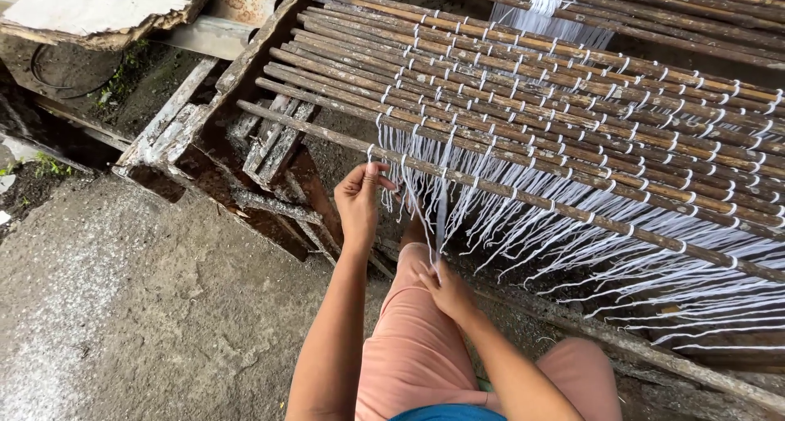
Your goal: Tying white threads onto horizontal wooden sticks of a loom structure.
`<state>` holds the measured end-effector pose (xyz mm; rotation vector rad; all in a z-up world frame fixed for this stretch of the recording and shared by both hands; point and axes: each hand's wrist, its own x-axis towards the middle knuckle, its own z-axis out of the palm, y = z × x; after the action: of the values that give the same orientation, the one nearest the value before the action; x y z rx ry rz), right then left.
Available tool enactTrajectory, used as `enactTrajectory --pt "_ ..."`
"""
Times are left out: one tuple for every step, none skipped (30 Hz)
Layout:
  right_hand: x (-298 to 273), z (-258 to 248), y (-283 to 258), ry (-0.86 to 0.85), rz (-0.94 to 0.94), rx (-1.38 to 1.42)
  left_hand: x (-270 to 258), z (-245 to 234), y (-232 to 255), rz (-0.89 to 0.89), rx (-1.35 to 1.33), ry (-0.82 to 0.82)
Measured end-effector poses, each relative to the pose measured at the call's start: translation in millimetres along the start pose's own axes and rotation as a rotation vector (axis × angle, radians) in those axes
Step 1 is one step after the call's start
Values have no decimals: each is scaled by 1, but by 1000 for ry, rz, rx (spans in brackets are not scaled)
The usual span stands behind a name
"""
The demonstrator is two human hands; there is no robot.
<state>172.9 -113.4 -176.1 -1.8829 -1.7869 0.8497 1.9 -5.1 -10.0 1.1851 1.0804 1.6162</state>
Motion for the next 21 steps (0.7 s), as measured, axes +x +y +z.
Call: enactTrajectory --pt "-6 -3 9 -80 129 14 0 0 1 -4 11 -10" --pt "-11 -7 17 -160 258 26 0 0 2 -7 22 -20" --pt "-15 -9 25 -159 254 27 -2 -3 -3 -2 23 -18" --pt "-18 -12 33 -221 300 34 -2 -5 -8 87 80 11" --pt "-20 -14 40 -283 347 40 -3 -7 -13 177 138 41" --pt "-21 -10 57 -278 342 43 -5 -8 -8 184 138 39" --pt "-22 -5 75 -415 386 11 -8 -8 -4 317 256 107" --pt "-25 1 93 -557 431 -20 -12 -9 0 445 373 176" --pt "-36 -2 101 -555 431 -18 -9 -9 0 447 374 174" --pt "-49 -4 111 -601 468 10 -7 -10 0 527 445 205" --pt "-61 -6 120 -645 506 39 -5 -10 0 607 517 236" --pt "-72 -11 128 -650 506 35 -2 -13 -1 603 519 240" --pt "-83 -17 136 -691 483 76 2 -16 -1 628 710 217" --pt "-94 -22 144 -731 459 118 5 -18 -1 650 900 189" --pt "-99 -37 139 -734 459 116 4 -23 5 647 902 191" --pt "-106 -53 135 -717 481 119 4 -24 10 629 918 170" --pt "-112 -70 132 -701 502 123 5 -23 15 611 935 149" --pt "-120 -77 133 -668 530 134 0 -30 36 618 900 121" --pt "-127 -85 137 -542 461 211 -2 -36 55 690 874 79" --pt "-151 -97 144 -387 429 292 -5 -30 67 755 815 2" --pt "-158 -109 155 -325 493 308 -17 -18 110 755 747 -60"
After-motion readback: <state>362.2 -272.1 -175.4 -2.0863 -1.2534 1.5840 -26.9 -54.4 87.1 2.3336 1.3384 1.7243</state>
